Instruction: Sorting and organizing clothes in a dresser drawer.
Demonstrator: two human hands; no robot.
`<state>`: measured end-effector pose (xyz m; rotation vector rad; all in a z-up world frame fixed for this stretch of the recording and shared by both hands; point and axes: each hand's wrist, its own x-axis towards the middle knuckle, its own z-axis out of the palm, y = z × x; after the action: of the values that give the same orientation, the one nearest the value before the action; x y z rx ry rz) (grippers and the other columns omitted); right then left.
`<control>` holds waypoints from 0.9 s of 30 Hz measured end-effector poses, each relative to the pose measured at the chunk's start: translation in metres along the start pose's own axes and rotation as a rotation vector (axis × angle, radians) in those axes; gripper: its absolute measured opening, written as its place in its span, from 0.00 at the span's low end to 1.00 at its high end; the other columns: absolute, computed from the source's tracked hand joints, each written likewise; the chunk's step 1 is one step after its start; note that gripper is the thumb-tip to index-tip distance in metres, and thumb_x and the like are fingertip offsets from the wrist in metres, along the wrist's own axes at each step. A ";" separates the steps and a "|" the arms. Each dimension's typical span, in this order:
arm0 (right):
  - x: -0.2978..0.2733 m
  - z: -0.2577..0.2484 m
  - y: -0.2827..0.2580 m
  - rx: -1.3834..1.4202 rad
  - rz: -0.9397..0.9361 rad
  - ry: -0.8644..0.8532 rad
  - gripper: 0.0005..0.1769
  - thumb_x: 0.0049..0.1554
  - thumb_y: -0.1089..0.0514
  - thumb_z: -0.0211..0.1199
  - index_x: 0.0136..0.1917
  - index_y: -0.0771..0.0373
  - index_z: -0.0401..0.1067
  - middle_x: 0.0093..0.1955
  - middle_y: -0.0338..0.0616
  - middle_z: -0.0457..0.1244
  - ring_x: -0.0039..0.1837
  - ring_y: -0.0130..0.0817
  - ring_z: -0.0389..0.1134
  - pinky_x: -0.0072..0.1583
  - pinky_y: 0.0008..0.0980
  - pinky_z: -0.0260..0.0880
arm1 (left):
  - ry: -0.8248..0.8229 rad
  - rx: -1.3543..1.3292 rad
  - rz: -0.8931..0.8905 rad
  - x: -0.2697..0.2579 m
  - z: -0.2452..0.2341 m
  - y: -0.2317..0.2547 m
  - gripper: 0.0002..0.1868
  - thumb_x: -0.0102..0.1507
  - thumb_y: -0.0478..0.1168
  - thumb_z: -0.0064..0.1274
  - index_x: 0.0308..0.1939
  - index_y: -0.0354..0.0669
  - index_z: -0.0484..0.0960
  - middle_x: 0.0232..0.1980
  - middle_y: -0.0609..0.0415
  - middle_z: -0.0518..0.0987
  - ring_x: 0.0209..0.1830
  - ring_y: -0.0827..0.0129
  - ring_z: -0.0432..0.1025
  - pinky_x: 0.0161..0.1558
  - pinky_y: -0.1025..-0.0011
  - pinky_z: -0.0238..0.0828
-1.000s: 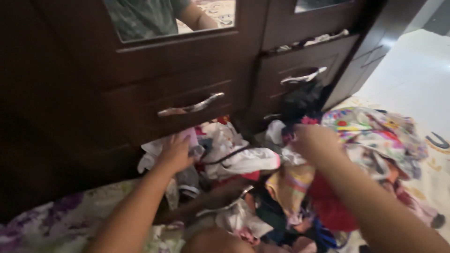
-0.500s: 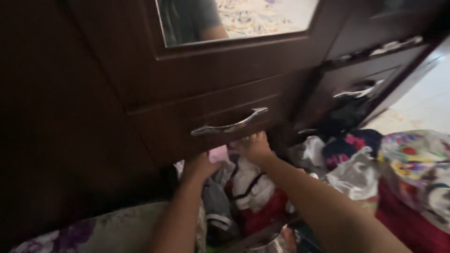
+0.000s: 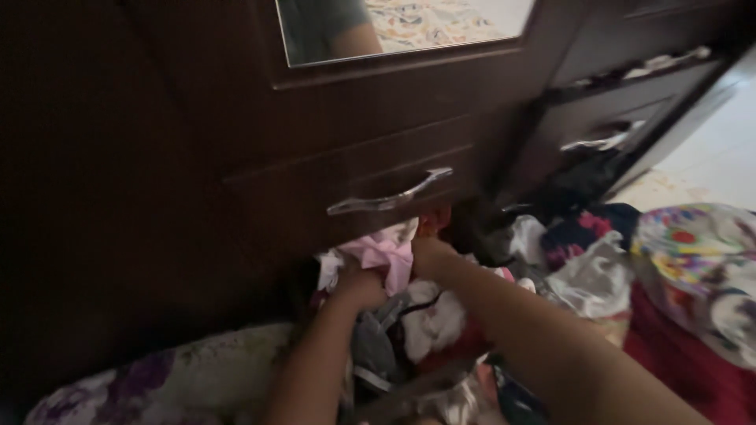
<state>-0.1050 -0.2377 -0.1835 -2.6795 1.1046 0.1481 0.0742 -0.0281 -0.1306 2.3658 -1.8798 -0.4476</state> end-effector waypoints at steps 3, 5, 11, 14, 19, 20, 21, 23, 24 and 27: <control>-0.046 -0.030 -0.018 -0.012 -0.006 -0.075 0.23 0.50 0.51 0.64 0.57 0.64 0.75 0.57 0.62 0.68 0.59 0.56 0.71 0.59 0.55 0.72 | -0.089 -0.040 0.015 0.023 0.037 0.042 0.29 0.59 0.56 0.50 0.65 0.61 0.76 0.72 0.47 0.69 0.73 0.42 0.58 0.71 0.47 0.54; -0.057 -0.022 -0.019 -0.055 -0.083 -0.107 0.24 0.51 0.43 0.64 0.54 0.60 0.75 0.55 0.58 0.68 0.58 0.56 0.70 0.59 0.56 0.71 | -0.155 -0.068 0.021 0.031 0.072 0.035 0.29 0.60 0.58 0.48 0.63 0.55 0.78 0.70 0.45 0.72 0.70 0.46 0.63 0.70 0.50 0.56; -0.135 -0.069 -0.049 0.017 -0.092 0.204 0.25 0.52 0.35 0.59 0.48 0.55 0.79 0.46 0.51 0.71 0.51 0.52 0.73 0.53 0.51 0.72 | -0.101 -0.230 0.127 0.001 0.048 0.042 0.30 0.61 0.62 0.43 0.57 0.48 0.81 0.62 0.44 0.76 0.61 0.51 0.72 0.64 0.54 0.62; -0.166 -0.091 -0.038 0.487 -0.180 0.349 0.22 0.51 0.39 0.61 0.44 0.58 0.81 0.40 0.48 0.73 0.43 0.44 0.76 0.47 0.42 0.75 | -0.109 -0.204 0.113 -0.052 -0.030 0.071 0.28 0.62 0.60 0.41 0.50 0.47 0.86 0.55 0.42 0.82 0.54 0.49 0.78 0.57 0.54 0.71; -0.209 -0.095 -0.036 0.942 -0.132 0.339 0.16 0.52 0.48 0.61 0.39 0.61 0.79 0.35 0.47 0.73 0.36 0.36 0.75 0.41 0.34 0.76 | -0.152 -0.125 0.153 -0.122 -0.123 0.136 0.27 0.62 0.60 0.43 0.43 0.45 0.88 0.46 0.42 0.84 0.47 0.48 0.80 0.51 0.55 0.74; -0.221 -0.101 -0.043 0.897 -0.095 0.297 0.16 0.52 0.48 0.61 0.37 0.62 0.78 0.33 0.47 0.72 0.34 0.36 0.74 0.40 0.33 0.75 | -0.159 -0.126 0.186 -0.133 -0.137 0.147 0.26 0.61 0.59 0.44 0.42 0.44 0.88 0.43 0.44 0.85 0.45 0.49 0.81 0.49 0.56 0.75; -0.232 -0.106 -0.049 0.898 -0.096 0.293 0.16 0.52 0.48 0.61 0.37 0.62 0.78 0.33 0.47 0.72 0.34 0.36 0.74 0.40 0.33 0.75 | -0.161 -0.127 0.182 -0.132 -0.137 0.144 0.26 0.61 0.59 0.44 0.42 0.44 0.88 0.43 0.44 0.85 0.45 0.49 0.81 0.49 0.56 0.75; -0.257 -0.115 -0.061 0.520 -0.323 0.376 0.16 0.48 0.45 0.63 0.32 0.60 0.75 0.30 0.48 0.68 0.36 0.43 0.70 0.45 0.42 0.68 | -0.142 -0.230 0.190 -0.133 -0.135 0.136 0.28 0.58 0.61 0.50 0.46 0.42 0.85 0.43 0.46 0.85 0.46 0.55 0.81 0.50 0.60 0.75; -0.259 -0.114 -0.060 0.524 -0.318 0.374 0.16 0.48 0.45 0.63 0.32 0.60 0.75 0.30 0.48 0.68 0.36 0.43 0.70 0.45 0.42 0.68 | -0.148 -0.229 0.191 -0.126 -0.126 0.132 0.28 0.58 0.61 0.50 0.46 0.42 0.85 0.43 0.46 0.85 0.46 0.55 0.81 0.50 0.60 0.75; -0.264 -0.117 -0.060 0.375 -0.603 0.508 0.15 0.47 0.45 0.64 0.34 0.59 0.72 0.33 0.49 0.64 0.42 0.50 0.65 0.49 0.48 0.59 | 0.025 -0.263 0.086 -0.103 -0.096 0.123 0.38 0.57 0.70 0.55 0.55 0.41 0.82 0.55 0.43 0.77 0.51 0.53 0.78 0.52 0.60 0.73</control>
<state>-0.2495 -0.0465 -0.0106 -2.6096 0.3178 -0.7928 -0.0346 0.0308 0.0089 2.1055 -1.7792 -0.6113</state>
